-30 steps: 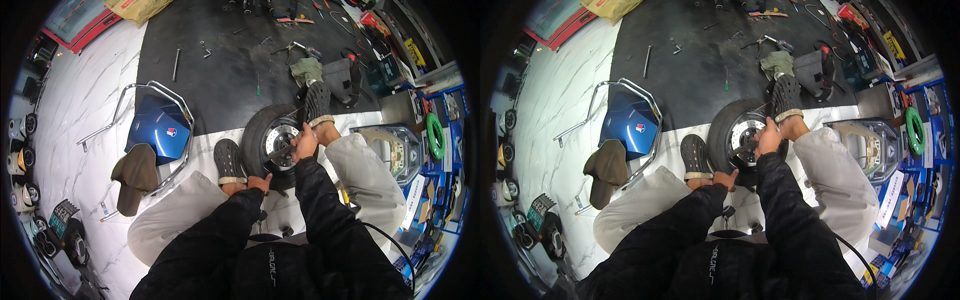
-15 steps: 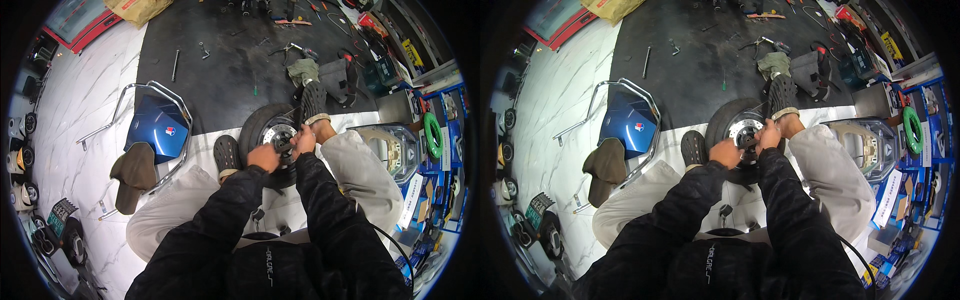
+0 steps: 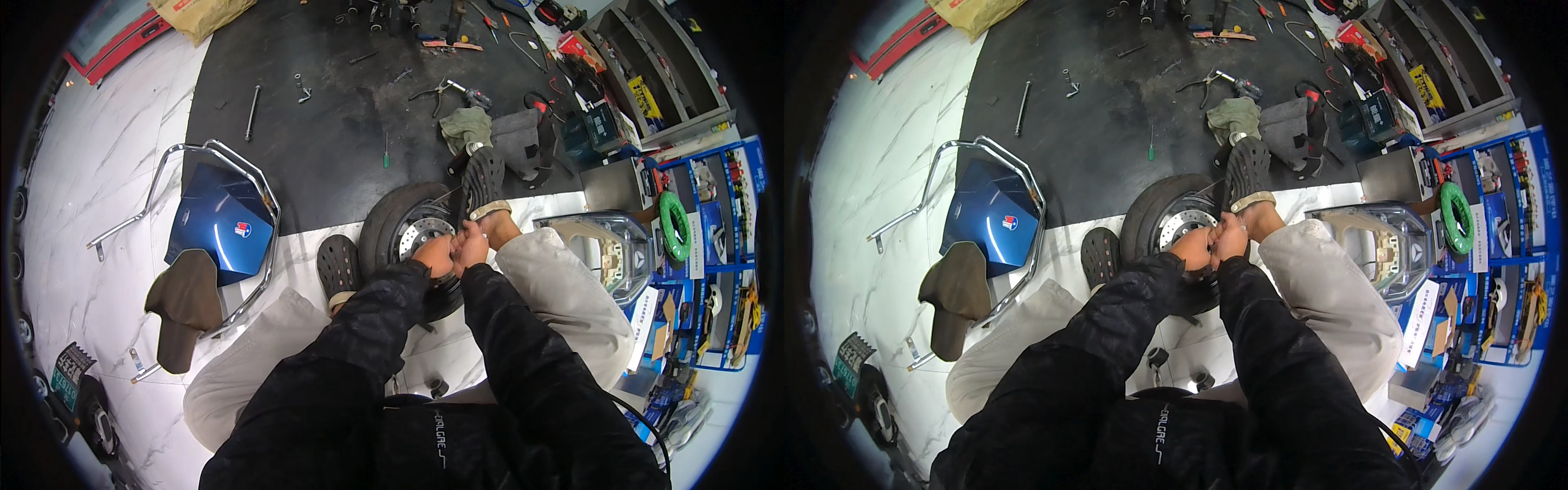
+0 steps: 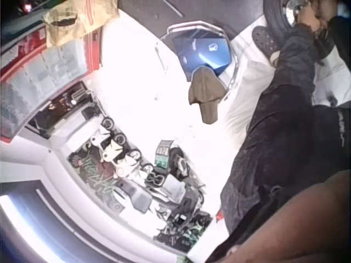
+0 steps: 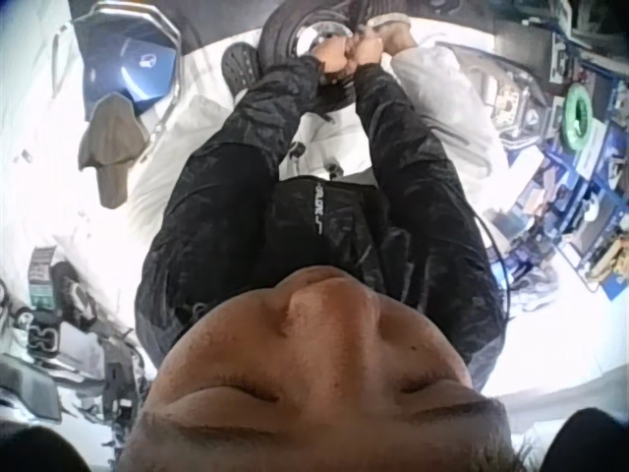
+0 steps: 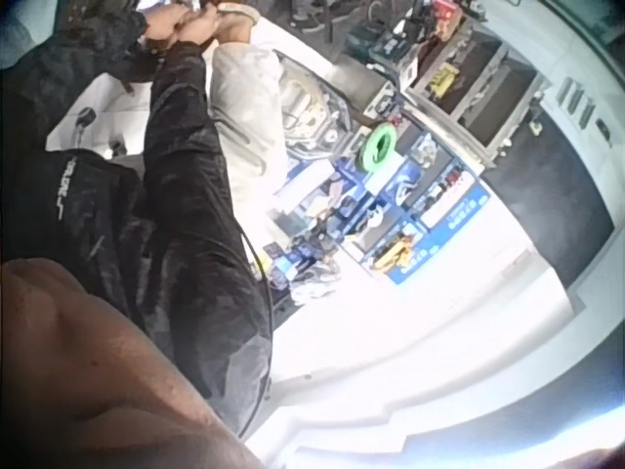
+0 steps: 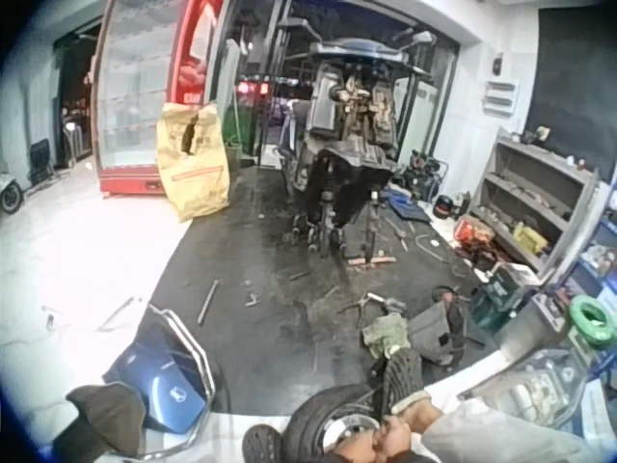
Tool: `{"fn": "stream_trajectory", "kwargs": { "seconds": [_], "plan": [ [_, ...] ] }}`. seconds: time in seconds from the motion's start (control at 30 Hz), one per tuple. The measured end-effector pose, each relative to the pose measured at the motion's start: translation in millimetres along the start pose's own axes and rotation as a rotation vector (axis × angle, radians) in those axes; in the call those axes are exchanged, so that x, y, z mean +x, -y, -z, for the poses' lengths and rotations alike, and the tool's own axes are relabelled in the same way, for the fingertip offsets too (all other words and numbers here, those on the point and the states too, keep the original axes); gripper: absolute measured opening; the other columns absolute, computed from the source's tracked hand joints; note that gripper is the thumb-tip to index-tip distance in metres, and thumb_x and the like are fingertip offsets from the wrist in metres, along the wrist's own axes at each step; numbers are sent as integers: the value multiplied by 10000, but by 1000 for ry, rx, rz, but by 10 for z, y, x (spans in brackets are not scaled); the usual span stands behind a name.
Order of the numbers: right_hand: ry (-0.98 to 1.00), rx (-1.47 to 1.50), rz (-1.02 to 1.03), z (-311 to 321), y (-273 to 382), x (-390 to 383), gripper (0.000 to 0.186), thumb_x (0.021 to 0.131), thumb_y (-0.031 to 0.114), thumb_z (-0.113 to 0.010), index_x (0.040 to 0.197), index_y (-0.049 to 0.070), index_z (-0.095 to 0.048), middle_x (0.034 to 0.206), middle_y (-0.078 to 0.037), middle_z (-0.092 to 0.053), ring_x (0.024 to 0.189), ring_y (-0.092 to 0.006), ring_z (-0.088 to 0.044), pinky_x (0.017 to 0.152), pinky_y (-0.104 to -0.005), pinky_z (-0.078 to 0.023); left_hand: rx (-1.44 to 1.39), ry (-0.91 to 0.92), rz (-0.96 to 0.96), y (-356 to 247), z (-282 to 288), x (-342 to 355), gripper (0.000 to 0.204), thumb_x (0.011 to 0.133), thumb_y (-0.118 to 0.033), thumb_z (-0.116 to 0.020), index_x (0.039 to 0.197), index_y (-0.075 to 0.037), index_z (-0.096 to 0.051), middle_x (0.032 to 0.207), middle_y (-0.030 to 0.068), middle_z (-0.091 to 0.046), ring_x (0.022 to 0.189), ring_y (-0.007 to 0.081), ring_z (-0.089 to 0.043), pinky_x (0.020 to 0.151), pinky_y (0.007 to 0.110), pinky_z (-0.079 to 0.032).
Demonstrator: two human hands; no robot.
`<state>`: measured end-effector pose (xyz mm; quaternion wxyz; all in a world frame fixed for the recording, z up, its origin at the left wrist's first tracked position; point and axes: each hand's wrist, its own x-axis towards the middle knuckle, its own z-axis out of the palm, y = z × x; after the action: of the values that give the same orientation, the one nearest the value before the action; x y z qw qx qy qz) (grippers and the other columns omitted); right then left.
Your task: The person uses a tire iron to pry a motorcycle tire off its rim, working around the circumference to release the bead. After removing the tire, the person wipes the rim with a cloth.
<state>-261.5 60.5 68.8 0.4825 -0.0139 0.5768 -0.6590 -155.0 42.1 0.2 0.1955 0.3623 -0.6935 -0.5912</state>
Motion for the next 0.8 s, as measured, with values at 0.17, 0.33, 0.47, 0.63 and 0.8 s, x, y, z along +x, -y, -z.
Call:
{"fn": "stream_trajectory", "kwargs": {
  "seconds": [0.17,0.33,0.47,0.63,0.8],
  "plan": [
    [-2,-29,25,-79,44,-195,413,1064,224,-635,739,183,-385,580,25,-256,476,-160,-283,513,-375,-333,8,-1,-21,-69,66,-95,293,811,-69,-789,1077,21,-703,1046,252,-784,1053,443,-758,910,463,-573],
    [15,-39,110,-205,18,-539,381,1067,178,-656,739,113,-474,591,-1,-364,479,-164,-357,507,-368,-364,-170,4,-110,-174,213,-323,307,793,-70,-852,1062,-2,-720,1036,208,-799,1018,370,-775,896,416,-573],
    [27,-91,179,-236,-50,-770,325,1067,154,-694,773,58,-593,628,15,-482,528,-122,-428,530,-340,-372,-274,39,-67,-261,258,-500,268,858,5,-833,1116,-12,-763,1075,126,-844,1057,204,-775,954,363,-568],
    [98,-179,266,-231,-141,-1010,320,1082,166,-704,802,14,-670,671,21,-571,597,-96,-488,601,-304,-392,-289,17,-112,-285,299,-672,229,918,-14,-806,1144,-16,-765,1092,115,-841,1049,194,-765,961,358,-566],
    [121,-309,362,-293,-253,-1274,420,1122,210,-681,758,2,-655,680,18,-593,642,-82,-502,625,-303,-404,-305,7,-86,-240,367,-870,232,941,-40,-816,1168,-38,-770,1076,54,-820,1021,121,-710,943,334,-562]
  ]
}}
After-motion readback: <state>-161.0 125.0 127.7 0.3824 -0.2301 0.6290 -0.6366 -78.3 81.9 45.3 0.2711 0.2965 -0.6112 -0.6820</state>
